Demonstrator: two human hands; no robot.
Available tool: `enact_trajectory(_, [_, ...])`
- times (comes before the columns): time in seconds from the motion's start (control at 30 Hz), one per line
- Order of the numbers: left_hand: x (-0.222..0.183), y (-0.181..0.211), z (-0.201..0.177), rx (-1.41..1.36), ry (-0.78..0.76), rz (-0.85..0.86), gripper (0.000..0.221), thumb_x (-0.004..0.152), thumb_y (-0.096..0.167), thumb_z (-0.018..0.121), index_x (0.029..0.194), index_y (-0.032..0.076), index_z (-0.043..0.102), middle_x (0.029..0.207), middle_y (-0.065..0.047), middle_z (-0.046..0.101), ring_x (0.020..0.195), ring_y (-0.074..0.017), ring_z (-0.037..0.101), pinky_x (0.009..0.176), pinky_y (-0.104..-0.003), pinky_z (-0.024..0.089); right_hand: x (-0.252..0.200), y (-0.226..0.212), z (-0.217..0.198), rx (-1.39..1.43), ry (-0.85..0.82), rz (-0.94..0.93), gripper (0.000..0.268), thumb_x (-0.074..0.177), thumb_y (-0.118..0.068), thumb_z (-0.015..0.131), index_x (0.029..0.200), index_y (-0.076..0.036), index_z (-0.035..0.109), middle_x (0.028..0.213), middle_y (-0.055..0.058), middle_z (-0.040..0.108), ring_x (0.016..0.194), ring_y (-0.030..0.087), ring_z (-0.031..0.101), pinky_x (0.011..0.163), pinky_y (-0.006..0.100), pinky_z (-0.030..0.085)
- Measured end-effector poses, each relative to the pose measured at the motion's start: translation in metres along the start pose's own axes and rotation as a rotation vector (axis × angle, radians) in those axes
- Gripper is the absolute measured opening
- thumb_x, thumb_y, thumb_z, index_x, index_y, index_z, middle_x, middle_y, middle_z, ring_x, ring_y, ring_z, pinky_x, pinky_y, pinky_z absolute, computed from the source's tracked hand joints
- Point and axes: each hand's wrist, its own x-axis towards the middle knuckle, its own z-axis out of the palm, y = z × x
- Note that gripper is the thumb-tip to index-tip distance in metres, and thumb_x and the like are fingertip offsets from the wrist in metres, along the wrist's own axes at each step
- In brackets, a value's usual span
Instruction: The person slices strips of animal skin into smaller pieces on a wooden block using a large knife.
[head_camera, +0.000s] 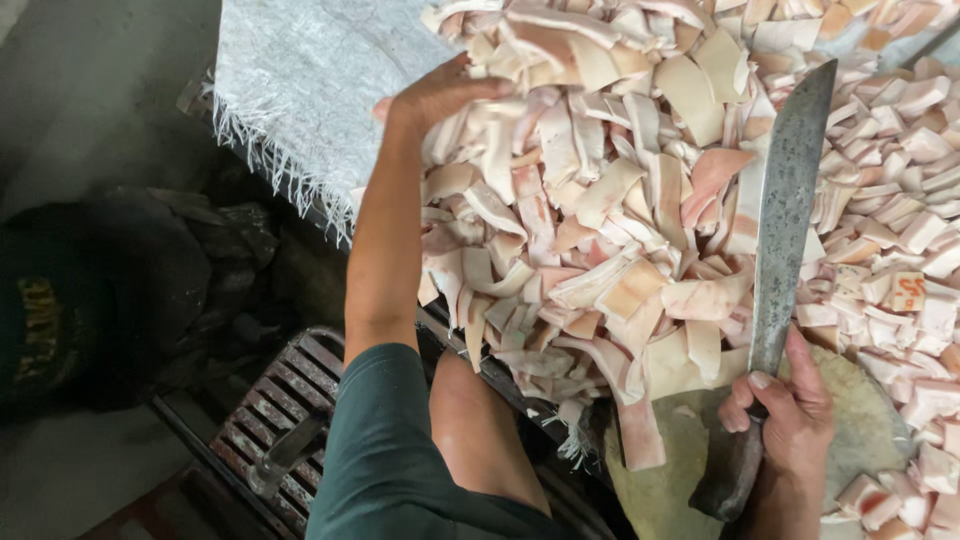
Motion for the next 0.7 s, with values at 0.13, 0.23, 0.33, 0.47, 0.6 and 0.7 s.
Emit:
enact_trajectory(0.13, [-0.016, 0.007, 0.032, -0.025, -0.022, 0.149, 0.134, 0.063, 0.064, 0.087, 0.160, -0.003, 0.023, 0.165, -0.023, 0.033, 0.156, -0.0348, 0.033, 0.128, -0.035, 0.025, 0.000, 0.001, -0.003, -0.031, 0.003, -0.013, 0.075, 0.095, 0.007, 0.048, 0.164, -0.022, 0.049, 0.072, 0.013, 0.054, 0.050, 0.023, 0.048, 0.048, 0.038, 0.043])
enact_trajectory(0.23, [-0.059, 0.043, 0.081, -0.054, -0.126, 0.164, 0.137, 0.064, 0.066, 0.088, 0.158, -0.004, 0.017, 0.163, -0.022, 0.034, 0.153, -0.0339, 0.036, 0.124, -0.033, 0.030, 0.002, 0.003, -0.001, 0.018, -0.020, -0.019, 0.075, 0.096, 0.007, 0.048, 0.165, -0.023, 0.048, 0.072, 0.013, 0.055, 0.050, 0.022, 0.048, 0.047, 0.038, 0.043])
enact_trajectory(0.33, [-0.115, 0.068, 0.130, -0.126, -0.138, 0.228, 0.123, 0.071, 0.054, 0.089, 0.160, 0.001, 0.021, 0.166, -0.022, 0.022, 0.154, -0.0354, 0.016, 0.120, -0.039, 0.017, 0.002, 0.004, -0.001, 0.019, -0.001, -0.038, 0.075, 0.096, 0.007, 0.049, 0.165, -0.023, 0.049, 0.073, 0.013, 0.055, 0.050, 0.022, 0.048, 0.048, 0.038, 0.043])
enact_trajectory(0.47, [-0.166, 0.077, 0.169, -0.086, -0.005, 0.453, 0.085, 0.073, 0.046, 0.084, 0.143, 0.006, 0.058, 0.143, -0.022, 0.060, 0.138, -0.0335, 0.057, 0.119, -0.038, 0.042, 0.004, 0.008, -0.008, -0.021, 0.006, -0.039, 0.076, 0.095, 0.008, 0.051, 0.163, -0.025, 0.050, 0.074, 0.014, 0.056, 0.050, 0.023, 0.049, 0.048, 0.039, 0.044])
enact_trajectory(0.6, [-0.207, 0.096, 0.198, -0.121, 0.007, 0.636, 0.071, 0.076, 0.041, 0.083, 0.139, 0.016, 0.062, 0.141, -0.021, 0.057, 0.130, -0.0334, 0.060, 0.112, -0.040, 0.050, 0.007, 0.011, -0.013, -0.013, -0.045, -0.043, 0.074, 0.095, 0.008, 0.052, 0.161, -0.025, 0.051, 0.077, 0.014, 0.058, 0.051, 0.024, 0.050, 0.048, 0.041, 0.045])
enact_trajectory(0.7, [-0.229, 0.120, 0.211, 0.135, -0.113, 0.483, 0.080, 0.074, 0.046, 0.079, 0.144, 0.016, 0.055, 0.143, -0.021, 0.054, 0.109, -0.0316, 0.071, 0.099, -0.043, 0.054, 0.004, 0.011, -0.014, -0.022, -0.031, -0.054, 0.074, 0.095, 0.008, 0.052, 0.161, -0.025, 0.052, 0.076, 0.014, 0.057, 0.051, 0.024, 0.049, 0.047, 0.040, 0.044])
